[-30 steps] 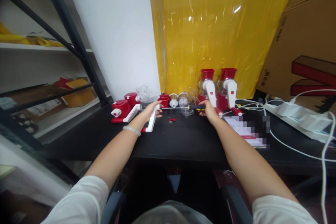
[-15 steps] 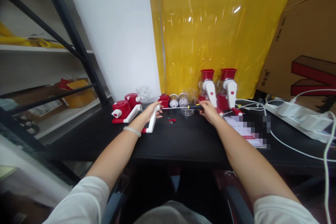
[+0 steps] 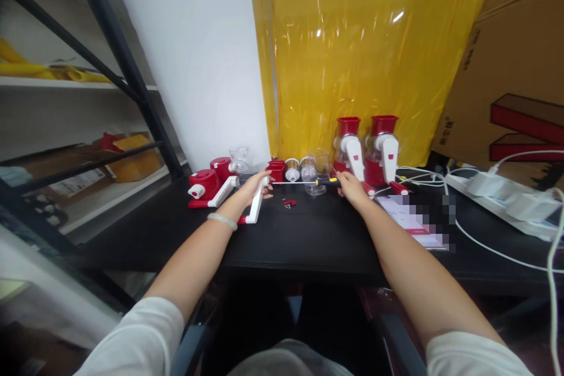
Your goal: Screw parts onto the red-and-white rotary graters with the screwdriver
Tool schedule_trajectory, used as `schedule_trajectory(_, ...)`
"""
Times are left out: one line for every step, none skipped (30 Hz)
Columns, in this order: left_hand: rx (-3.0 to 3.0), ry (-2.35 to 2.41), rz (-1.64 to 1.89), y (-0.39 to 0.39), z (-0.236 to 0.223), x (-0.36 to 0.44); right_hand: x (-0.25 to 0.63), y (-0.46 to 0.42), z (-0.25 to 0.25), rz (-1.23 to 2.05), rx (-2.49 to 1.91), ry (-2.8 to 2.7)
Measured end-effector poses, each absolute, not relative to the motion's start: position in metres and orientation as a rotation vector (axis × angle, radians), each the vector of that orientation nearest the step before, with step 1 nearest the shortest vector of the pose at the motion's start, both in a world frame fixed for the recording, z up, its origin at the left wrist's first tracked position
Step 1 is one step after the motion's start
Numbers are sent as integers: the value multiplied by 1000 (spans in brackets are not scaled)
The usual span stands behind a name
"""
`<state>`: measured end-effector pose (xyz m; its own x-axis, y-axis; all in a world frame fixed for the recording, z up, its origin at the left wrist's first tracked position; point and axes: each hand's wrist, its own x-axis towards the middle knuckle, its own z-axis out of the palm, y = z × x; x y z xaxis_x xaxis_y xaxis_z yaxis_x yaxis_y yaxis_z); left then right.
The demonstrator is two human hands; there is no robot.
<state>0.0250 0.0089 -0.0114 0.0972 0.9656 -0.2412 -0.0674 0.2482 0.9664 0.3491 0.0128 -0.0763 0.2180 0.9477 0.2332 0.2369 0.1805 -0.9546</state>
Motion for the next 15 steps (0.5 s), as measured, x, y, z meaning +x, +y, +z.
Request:
schedule_trajectory(1014, 1193, 999, 9, -12, 25, 349, 13, -76, 780, -1313, -1242)
schedule_trajectory(1016, 1190, 1000, 10, -12, 25, 349, 12, -76, 810, -1306, -1204)
schedule_trajectory(1018, 1185, 1003, 10, -12, 25, 348, 11, -75, 845, -1279, -1166)
schedule_trajectory(1016, 1182, 1008, 10, -12, 25, 347, 11, -74, 883, -1246, -1133)
schedule_trajectory(1014, 1178, 1013, 10, -13, 24, 345, 10, -73, 919, -1214, -1104)
schedule_trajectory(1011, 1178, 1017, 10, -13, 24, 344, 9, -71, 950, -1189, -1077)
schedule_trajectory(1008, 1179, 1018, 10, -13, 24, 343, 8, -70, 976, -1172, -1054)
schedule_trajectory(1008, 1180, 1017, 11, -13, 24, 342, 8, -69, 996, -1165, -1037)
schedule_trajectory(1010, 1180, 1013, 11, -13, 24, 342, 8, -68, 1010, -1171, -1026)
schedule_trajectory(1012, 1180, 1011, 11, -12, 24, 341, 8, -67, 1020, -1192, -1018)
schedule_trajectory(1014, 1180, 1010, 11, -12, 24, 341, 8, -67, 1024, -1227, -1014)
schedule_trajectory(1015, 1178, 1012, 10, -12, 24, 342, 9, -67, 1018, -1266, -1018)
schedule_trajectory(1015, 1175, 1014, 10, -12, 24, 342, 10, -68, 997, -1303, -1034)
schedule_trajectory(1015, 1173, 1014, 10, -12, 24, 343, 11, -69, 962, -1334, -1059)
schedule_trajectory(1014, 1172, 1013, 10, -13, 24, 344, 12, -70, 918, -1357, -1093)
